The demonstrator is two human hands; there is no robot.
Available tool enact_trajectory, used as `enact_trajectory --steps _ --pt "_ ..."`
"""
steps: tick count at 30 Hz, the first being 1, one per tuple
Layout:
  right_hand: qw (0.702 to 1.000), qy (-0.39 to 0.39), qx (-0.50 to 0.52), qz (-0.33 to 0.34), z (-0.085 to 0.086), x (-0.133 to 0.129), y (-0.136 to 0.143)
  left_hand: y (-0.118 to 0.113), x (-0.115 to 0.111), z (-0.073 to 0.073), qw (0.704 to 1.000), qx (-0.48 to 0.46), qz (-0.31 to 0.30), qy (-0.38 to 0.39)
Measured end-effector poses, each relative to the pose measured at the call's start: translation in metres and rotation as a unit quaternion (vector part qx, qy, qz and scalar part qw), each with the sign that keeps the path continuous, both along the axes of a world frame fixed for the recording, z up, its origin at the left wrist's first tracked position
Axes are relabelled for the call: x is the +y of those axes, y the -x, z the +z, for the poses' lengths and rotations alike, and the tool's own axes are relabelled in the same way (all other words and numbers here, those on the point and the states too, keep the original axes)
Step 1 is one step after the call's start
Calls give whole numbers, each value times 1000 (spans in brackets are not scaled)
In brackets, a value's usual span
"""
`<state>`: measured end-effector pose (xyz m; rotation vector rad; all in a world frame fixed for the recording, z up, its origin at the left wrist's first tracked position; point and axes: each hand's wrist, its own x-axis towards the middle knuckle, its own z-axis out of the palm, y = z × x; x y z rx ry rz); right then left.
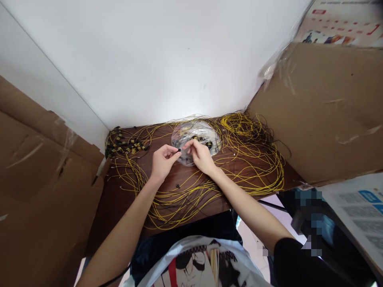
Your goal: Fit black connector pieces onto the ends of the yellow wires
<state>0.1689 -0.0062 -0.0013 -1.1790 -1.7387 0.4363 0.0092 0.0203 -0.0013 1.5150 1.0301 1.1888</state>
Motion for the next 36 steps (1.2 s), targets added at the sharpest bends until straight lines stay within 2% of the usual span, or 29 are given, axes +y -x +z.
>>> enact_trajectory --steps 6,12,17,22,25,30,36 --pt "990 69 102 71 -3 1 2 0 0 -2 998 45 -14 -47" --pt "991 74 40 101 2 -5 3 1 -2 0 986 126 -15 -108" --pt "992 68 19 108 6 -8 3 0 -5 6 970 177 -48 -162" --pt "991 62 17 115 3 -8 3 0 -7 9 960 215 -48 -172" --pt "995 35 -1 91 1 -6 1 1 -6 9 960 216 -48 -170" --pt "998 -20 -53 1 3 -2 -3 3 -4 8 963 202 -35 -172" --pt "999 -14 -43 -1 5 -1 -3 3 -2 7 963 205 -22 -174"
